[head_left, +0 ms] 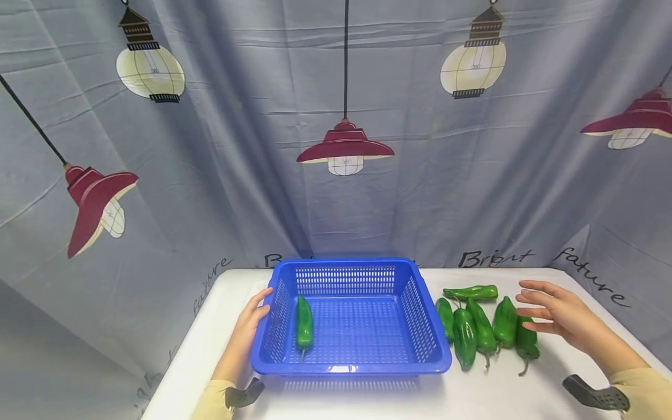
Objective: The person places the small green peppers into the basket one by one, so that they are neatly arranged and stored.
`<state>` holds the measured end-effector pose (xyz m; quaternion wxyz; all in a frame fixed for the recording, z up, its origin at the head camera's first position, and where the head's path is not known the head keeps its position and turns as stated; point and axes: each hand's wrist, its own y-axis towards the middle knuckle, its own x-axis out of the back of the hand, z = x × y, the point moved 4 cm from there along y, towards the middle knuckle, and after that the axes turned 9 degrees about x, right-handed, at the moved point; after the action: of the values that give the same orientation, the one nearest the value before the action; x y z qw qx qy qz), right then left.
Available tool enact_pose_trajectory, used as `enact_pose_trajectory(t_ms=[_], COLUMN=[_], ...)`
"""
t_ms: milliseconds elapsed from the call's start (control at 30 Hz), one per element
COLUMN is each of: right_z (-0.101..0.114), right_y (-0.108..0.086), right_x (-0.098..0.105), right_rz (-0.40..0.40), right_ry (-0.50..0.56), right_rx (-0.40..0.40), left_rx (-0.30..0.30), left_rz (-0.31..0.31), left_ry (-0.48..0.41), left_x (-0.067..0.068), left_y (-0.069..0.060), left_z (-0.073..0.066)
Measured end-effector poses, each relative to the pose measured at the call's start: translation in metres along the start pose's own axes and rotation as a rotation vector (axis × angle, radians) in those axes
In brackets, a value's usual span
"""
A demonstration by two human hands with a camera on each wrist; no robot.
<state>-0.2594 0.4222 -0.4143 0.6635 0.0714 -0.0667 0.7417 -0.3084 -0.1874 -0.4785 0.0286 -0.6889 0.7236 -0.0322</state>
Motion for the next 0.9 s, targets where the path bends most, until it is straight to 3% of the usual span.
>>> enact_pose_trajectory(t_ms=[267,567,733,900], right_z=[-0.028,-0.044,-0.047,-0.053], right_y=[-0.017,-0.019,-0.016,-0.015], right_x=[0.03,0.037,0.034,0.034], right_rz=[-0.037,-0.044,-0.066,-0.096], right_ry=[0.068,0.13,0.101,-0.002], right_rx=[-0.038,-0.046,-0.062,-0.11], left_rx=[0.003,0.005,0.01,0.015], left_rz=[-0.018,-0.011,-0.016,-0.012], left_ry=[0.004,-0.007,-0.013,-0.04], left_x=[0.004,0.007,0.007,0.006], left_y=[0.0,-0.001,-0.001,-0.001], left_z=[-0.001,0.0,0.001,0.002])
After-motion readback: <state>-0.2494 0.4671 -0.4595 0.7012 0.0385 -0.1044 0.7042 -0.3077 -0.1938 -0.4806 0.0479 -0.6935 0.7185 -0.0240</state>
